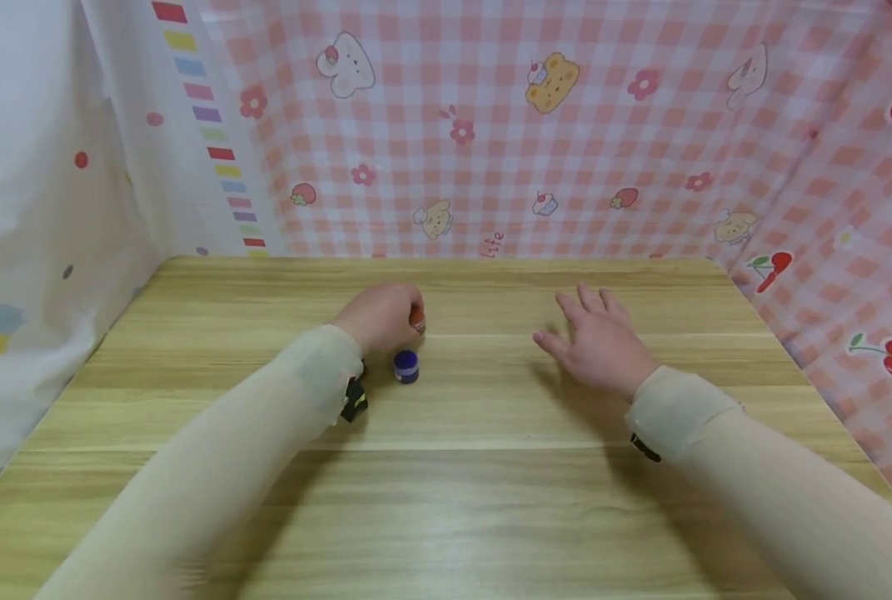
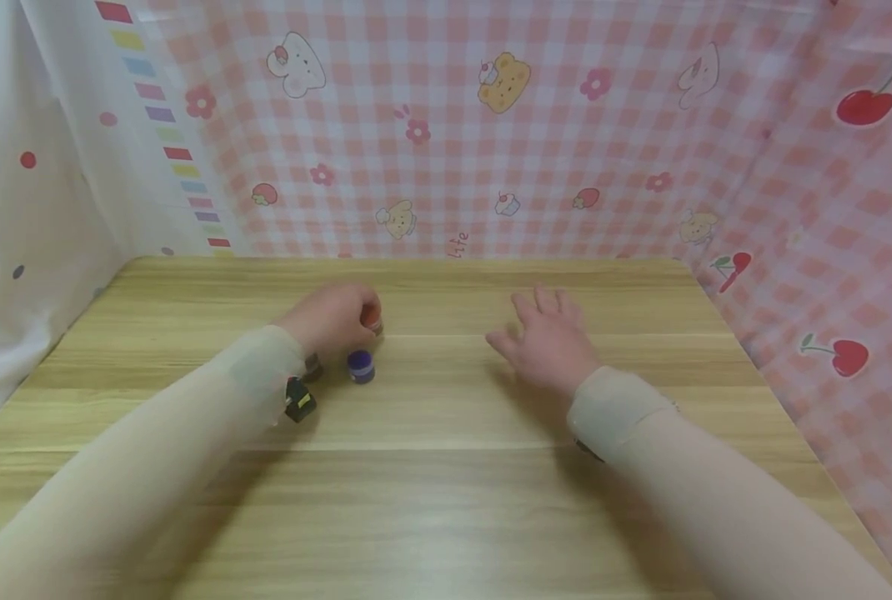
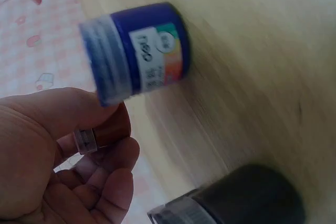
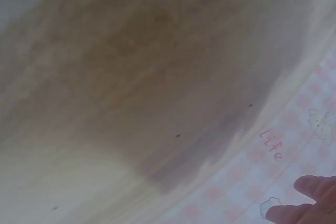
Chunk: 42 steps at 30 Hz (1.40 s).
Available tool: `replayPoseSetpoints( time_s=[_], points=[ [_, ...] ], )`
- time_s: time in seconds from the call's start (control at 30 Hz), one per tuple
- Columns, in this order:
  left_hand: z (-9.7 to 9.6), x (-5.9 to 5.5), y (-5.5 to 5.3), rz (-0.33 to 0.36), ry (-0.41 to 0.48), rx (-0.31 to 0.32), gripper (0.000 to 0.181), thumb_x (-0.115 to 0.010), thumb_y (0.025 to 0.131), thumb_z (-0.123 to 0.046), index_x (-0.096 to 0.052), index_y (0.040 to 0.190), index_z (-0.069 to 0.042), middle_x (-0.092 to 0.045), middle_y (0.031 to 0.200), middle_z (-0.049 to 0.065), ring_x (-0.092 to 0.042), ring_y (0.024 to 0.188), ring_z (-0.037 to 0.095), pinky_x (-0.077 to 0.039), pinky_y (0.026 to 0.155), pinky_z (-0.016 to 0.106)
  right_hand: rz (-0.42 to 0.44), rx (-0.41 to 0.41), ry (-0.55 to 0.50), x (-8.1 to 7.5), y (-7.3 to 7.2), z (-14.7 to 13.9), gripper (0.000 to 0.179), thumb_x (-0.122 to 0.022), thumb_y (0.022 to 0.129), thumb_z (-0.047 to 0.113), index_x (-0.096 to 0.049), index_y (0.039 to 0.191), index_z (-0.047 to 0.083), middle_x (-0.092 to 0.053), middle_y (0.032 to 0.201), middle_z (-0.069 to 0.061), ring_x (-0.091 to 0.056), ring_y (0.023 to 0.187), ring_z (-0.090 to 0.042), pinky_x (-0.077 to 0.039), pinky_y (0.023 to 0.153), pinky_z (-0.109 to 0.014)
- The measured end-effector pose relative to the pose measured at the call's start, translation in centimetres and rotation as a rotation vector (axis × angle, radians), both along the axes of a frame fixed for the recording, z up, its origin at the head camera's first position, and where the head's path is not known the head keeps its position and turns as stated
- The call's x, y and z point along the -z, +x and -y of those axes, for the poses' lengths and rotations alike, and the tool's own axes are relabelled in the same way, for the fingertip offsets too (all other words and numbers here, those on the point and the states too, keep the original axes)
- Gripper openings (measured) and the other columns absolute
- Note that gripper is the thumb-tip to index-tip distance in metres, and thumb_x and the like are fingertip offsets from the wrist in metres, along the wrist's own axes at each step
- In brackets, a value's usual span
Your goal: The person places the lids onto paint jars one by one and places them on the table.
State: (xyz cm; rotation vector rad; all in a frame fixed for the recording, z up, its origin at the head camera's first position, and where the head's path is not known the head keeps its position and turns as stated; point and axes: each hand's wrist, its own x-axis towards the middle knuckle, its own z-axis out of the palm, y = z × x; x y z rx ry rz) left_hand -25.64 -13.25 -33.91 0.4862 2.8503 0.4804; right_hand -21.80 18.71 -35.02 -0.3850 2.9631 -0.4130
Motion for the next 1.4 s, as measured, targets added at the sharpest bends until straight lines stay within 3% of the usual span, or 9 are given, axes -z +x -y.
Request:
replayPoseSetpoints(
  time_s=[0.23, 0.6, 1.13, 1.23, 1.4],
  points=[
    [-0.4, -0.2, -0.1, 0.028, -0.064, 0.016, 0.012, -0.075, 0.094, -0.017, -0.067, 0.100, -0.011, -0.071, 0.101, 0.003, -0.064, 0.093, 0.022, -0.054, 0.091, 0.038, 0.044, 0.035, 0.024, 0.0, -0.1, -0.4, 0.089, -0.043, 0.106, 0.065, -0.021, 0.167, 0.004, -0.004, 0.173, -0.031, 0.004, 0.158, -0.057, 0.002, 0.127, -0.069],
    [-0.2, 0.4, -0.4, 0.067, -0.096, 0.002, 0.008, -0.075, 0.093, -0.014, -0.068, 0.093, -0.010, -0.071, 0.096, 0.004, -0.065, 0.087, 0.021, -0.055, 0.082, 0.035, 0.073, 0.055, 0.044, 0.5, -0.3, -0.8, 0.089, -0.043, 0.106, 0.065, -0.020, 0.168, 0.006, -0.001, 0.173, -0.031, 0.004, 0.156, -0.061, 0.000, 0.125, -0.072],
    [-0.1, 0.8, -0.5, 0.111, -0.135, -0.018, 0.005, -0.073, 0.092, -0.015, -0.069, 0.092, -0.012, -0.071, 0.092, 0.003, -0.065, 0.084, 0.019, -0.054, 0.078, 0.034, 0.094, 0.065, 0.034, 1.0, -0.2, -0.6, 0.090, -0.043, 0.105, 0.066, -0.020, 0.168, 0.007, 0.002, 0.173, -0.030, 0.005, 0.156, -0.062, -0.001, 0.124, -0.075],
    [0.2, 1.1, -0.6, 0.097, -0.133, -0.003, 0.013, -0.072, 0.093, -0.019, -0.070, 0.101, -0.008, -0.072, 0.100, 0.006, -0.064, 0.085, 0.020, -0.055, 0.082, 0.036, 0.106, 0.069, 0.031, 1.1, -0.1, -0.6, 0.090, -0.043, 0.105, 0.067, -0.019, 0.168, 0.008, 0.003, 0.174, -0.030, 0.006, 0.156, -0.062, 0.000, 0.124, -0.075],
    [0.8, 1.2, -0.8, 0.064, -0.065, 0.009, 0.055, -0.070, 0.098, -0.032, -0.058, 0.144, -0.005, -0.065, 0.140, 0.013, -0.065, 0.116, 0.026, -0.051, 0.109, 0.046, 0.128, 0.077, 0.022, 1.2, 0.0, -0.7, 0.095, -0.040, 0.102, 0.073, -0.017, 0.169, 0.010, 0.005, 0.174, -0.029, 0.008, 0.155, -0.062, 0.001, 0.123, -0.076]
  ],
)
